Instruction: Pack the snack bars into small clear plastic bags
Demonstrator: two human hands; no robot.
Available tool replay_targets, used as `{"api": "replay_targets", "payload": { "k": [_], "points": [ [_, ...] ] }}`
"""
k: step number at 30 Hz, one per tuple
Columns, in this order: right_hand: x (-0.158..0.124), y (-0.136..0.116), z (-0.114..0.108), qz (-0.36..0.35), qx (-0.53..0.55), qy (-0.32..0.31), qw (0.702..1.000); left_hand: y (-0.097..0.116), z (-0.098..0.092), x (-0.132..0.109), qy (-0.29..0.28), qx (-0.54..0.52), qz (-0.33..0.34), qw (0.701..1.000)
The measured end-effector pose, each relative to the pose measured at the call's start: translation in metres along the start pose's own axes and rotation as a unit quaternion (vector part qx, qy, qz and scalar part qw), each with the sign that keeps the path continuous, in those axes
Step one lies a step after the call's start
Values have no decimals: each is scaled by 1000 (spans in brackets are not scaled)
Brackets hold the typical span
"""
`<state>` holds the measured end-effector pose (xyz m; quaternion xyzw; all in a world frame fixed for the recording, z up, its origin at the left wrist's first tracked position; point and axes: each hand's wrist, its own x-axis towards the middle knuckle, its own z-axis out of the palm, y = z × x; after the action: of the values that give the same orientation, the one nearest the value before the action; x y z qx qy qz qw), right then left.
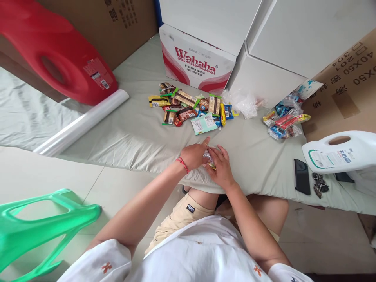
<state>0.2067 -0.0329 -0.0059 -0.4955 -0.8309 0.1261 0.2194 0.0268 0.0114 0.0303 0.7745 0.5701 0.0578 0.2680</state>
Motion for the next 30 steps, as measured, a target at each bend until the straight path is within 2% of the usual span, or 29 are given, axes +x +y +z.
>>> {"api": "replay_targets", "payload": {
  "k": [6,8,9,12,14,15,18,20,26,30],
  "points": [
    [-14,-9,1,9,-100,-52,994,-1,-3,4,-16,-2,29,999],
    [-16,-9,3,18,-107,-58,992,-3,-5,-3,2,-32,44,999],
    [-16,-8,4,21,-108,-59,992,-4,-6,-8,31,-51,43,997],
    [-17,-6,6,16,-104,-61,993,-9,-3,-22,165,-84,18,982],
    [-16,-5,6,9,-96,-58,994,-14,4,-26,211,-69,32,975],
    [-16,-4,5,7,-91,-56,994,-17,8,-26,208,-59,51,975],
    [-16,-4,3,7,-77,-46,996,-26,21,-21,149,-53,104,982],
    [-16,-5,3,9,-70,-40,997,-31,26,-16,121,-55,115,984],
    [-17,-6,7,41,-74,-22,996,-27,19,-5,52,-24,104,993],
    [-17,-2,7,22,-76,-23,997,-18,18,2,29,0,99,995]
  ]
}}
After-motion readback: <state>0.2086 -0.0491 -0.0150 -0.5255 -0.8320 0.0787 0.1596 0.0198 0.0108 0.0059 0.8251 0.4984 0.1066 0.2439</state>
